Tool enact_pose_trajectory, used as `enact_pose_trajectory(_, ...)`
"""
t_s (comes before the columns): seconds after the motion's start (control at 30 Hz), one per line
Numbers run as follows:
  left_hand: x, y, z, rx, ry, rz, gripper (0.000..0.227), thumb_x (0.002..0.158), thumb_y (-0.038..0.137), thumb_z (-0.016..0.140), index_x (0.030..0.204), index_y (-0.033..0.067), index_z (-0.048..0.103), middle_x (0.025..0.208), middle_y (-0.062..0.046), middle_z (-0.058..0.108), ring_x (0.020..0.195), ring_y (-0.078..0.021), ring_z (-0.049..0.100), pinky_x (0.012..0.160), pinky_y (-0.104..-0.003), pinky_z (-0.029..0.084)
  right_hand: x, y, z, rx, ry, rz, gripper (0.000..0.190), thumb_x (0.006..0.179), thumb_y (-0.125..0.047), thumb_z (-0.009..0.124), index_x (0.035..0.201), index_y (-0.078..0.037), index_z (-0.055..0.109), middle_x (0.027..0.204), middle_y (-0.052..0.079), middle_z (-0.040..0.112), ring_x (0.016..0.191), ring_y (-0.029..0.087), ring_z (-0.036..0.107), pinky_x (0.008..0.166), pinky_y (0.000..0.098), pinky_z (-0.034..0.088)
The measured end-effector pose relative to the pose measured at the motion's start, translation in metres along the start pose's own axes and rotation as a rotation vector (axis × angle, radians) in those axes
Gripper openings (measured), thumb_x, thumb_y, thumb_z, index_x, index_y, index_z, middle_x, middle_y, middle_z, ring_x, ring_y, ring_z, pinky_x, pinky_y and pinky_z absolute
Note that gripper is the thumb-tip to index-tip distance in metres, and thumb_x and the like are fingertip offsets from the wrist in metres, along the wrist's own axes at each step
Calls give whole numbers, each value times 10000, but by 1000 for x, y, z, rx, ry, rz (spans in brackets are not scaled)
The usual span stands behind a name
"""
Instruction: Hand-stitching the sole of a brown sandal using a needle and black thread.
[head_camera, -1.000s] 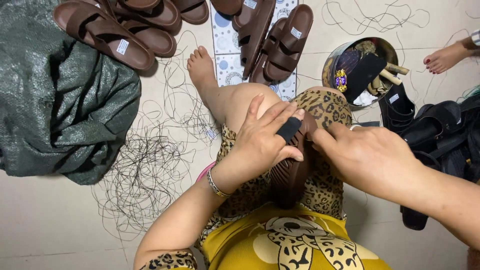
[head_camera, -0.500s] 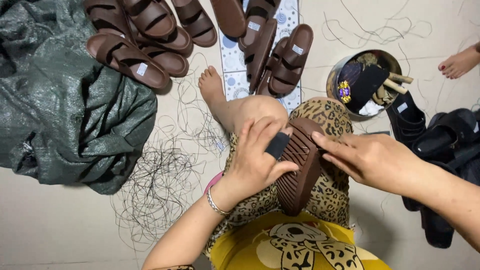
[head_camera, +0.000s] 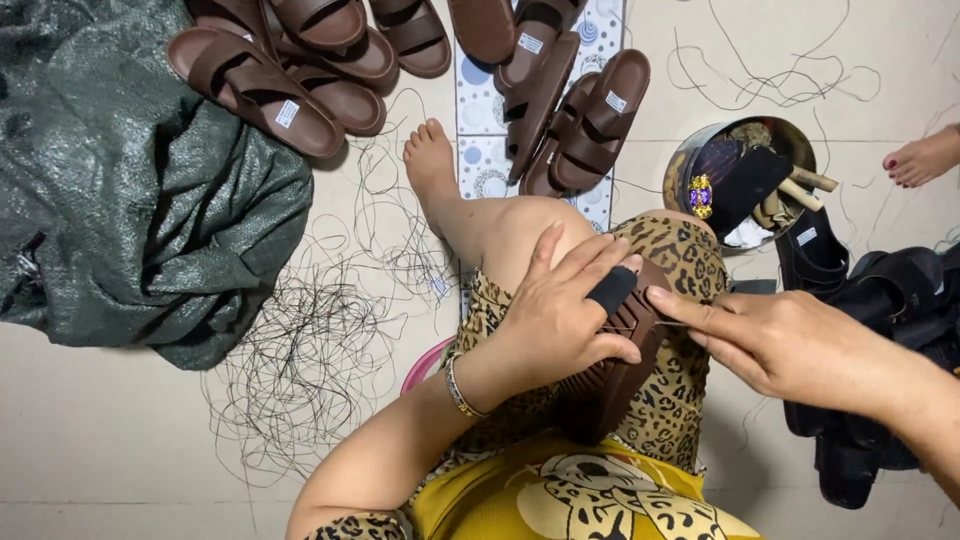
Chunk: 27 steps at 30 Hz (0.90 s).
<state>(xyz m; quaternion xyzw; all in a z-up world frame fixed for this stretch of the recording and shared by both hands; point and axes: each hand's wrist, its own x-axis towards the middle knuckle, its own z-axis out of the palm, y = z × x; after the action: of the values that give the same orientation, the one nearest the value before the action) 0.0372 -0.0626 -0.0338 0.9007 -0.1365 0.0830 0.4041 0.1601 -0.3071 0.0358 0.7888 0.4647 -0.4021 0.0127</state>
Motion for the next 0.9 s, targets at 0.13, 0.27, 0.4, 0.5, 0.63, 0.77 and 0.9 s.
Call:
enact_pose_trajectory(0.13, 0, -4, 3, -2, 67, 42, 772, 811, 601, 673, 1181, -76, 712, 1408, -247, 605, 1347, -385, 565, 1238, -628, 191, 4, -31, -12, -213, 145, 17, 659, 949, -399, 510, 1583, -393, 330, 732, 19, 608, 542, 318, 662, 461, 454, 535)
enact_pose_trajectory(0.27, 3, -8, 6, 52, 38, 38, 897, 809, 654, 594, 1350, -62, 576, 1369, -226, 646, 1331, -383, 588, 1236, -604, 226, 18, -49, -20, -314, 185, 31, 568, 960, -369, 516, 1482, -184, 392, 783, 57, 658, 517, 384, 698, 398, 530, 521)
enact_pose_trajectory(0.4, -1, 0, -1, 21, 29, 20, 897, 775, 597, 711, 1378, -48, 554, 1397, -207, 613, 1392, -411, 496, 1242, -614, 238, 21, -45, -7, -91, 257, 36, 470, 985, -419, 485, 1373, -158, 439, 1221, 99, 699, 792, 418, 741, 478, 579, 603)
enact_pose_trajectory(0.5, -11, 13, -12, -19, 212, 74, 650, 838, 517, 696, 984, -114, 641, 1115, -195, 663, 1050, -368, 603, 1044, -584, 395, 11, -34, 5, -28, 403, -19, 512, 957, -430, 559, 1387, -162, 489, 1102, 96, 750, 758, 365, 754, 459, 534, 592)
enact_pose_trajectory(0.63, -21, 35, -45, -586, 77, -208, 143, 928, 93, 746, 994, -2, 661, 939, -91, 674, 882, -222, 610, 848, -342, 507, 7, -29, 8, 5, 450, -55, 557, 933, -409, 600, 1441, -207, 497, 1132, 59, 757, 786, 319, 758, 505, 496, 602)
enact_pose_trajectory(0.77, -26, 22, -24, -1543, -8, -419, 186, 1022, 200, 686, 1160, 77, 707, 1077, -33, 683, 822, -60, 646, 757, -164, 614, 8, -29, 15, -46, 482, -32, 524, 928, -418, 619, 1386, -188, 509, 992, 51, 775, 639, 320, 744, 420, 494, 578)
enact_pose_trajectory(0.9, -10, 26, -13, -595, -63, -638, 264, 970, 145, 581, 1193, 50, 686, 1180, -105, 707, 1081, -244, 695, 1012, -347, 535, 6, -31, 12, -51, 611, -126, 496, 920, -365, 692, 1322, -115, 540, 889, 77, 759, 632, 292, 718, 436, 458, 551)
